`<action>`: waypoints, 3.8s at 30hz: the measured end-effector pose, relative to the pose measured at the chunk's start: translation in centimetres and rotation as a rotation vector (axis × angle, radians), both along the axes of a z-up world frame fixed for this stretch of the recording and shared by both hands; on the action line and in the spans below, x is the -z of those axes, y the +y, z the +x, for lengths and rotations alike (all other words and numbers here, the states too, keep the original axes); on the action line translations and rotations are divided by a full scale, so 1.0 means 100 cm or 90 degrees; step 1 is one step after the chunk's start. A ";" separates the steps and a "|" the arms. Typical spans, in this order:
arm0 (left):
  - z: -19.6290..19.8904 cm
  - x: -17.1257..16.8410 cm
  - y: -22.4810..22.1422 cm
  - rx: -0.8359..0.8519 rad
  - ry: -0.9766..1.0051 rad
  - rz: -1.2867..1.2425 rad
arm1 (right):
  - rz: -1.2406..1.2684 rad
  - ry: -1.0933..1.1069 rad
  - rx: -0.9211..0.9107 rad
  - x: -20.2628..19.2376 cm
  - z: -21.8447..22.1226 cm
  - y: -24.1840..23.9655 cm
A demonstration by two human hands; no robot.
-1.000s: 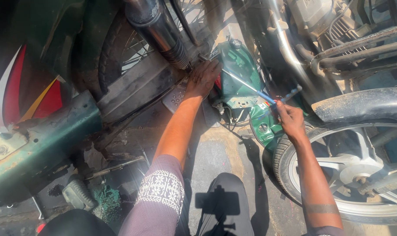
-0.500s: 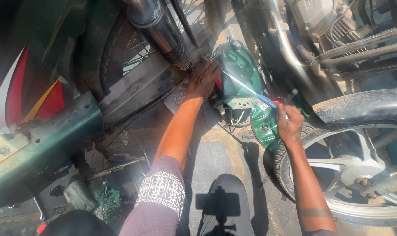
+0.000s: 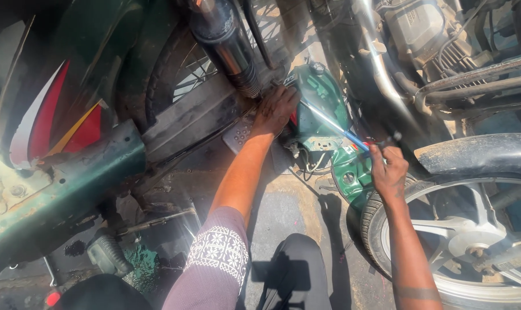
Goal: The person repairs a motorcycle by removing a component from the side using a screwdriver and a wrench.
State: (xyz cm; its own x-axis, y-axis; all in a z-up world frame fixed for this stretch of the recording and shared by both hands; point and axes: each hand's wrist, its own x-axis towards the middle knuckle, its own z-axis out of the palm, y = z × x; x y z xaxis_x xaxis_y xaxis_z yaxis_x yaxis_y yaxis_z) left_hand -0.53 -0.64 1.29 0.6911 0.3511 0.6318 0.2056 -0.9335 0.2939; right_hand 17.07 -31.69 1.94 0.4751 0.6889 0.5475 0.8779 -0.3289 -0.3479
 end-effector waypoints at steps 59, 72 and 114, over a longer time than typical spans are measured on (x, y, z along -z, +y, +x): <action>0.005 0.017 0.006 -0.034 0.105 -0.047 | -0.228 -0.565 0.129 -0.052 -0.049 0.017; 0.005 0.017 0.005 -0.042 0.030 0.020 | 0.047 -0.141 -0.147 -0.022 -0.017 0.059; -0.399 -0.010 -0.170 -0.856 0.185 -0.310 | 0.093 0.627 -0.070 0.132 -0.121 -0.004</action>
State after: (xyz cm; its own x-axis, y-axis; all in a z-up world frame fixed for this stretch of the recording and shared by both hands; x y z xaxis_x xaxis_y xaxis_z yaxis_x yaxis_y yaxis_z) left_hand -40.48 -17.65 2.31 -0.2454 0.9558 0.1621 0.9306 0.1855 0.3155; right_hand 4.93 -32.09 -11.25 0.6999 0.7137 0.0270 0.1990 -0.1586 -0.9671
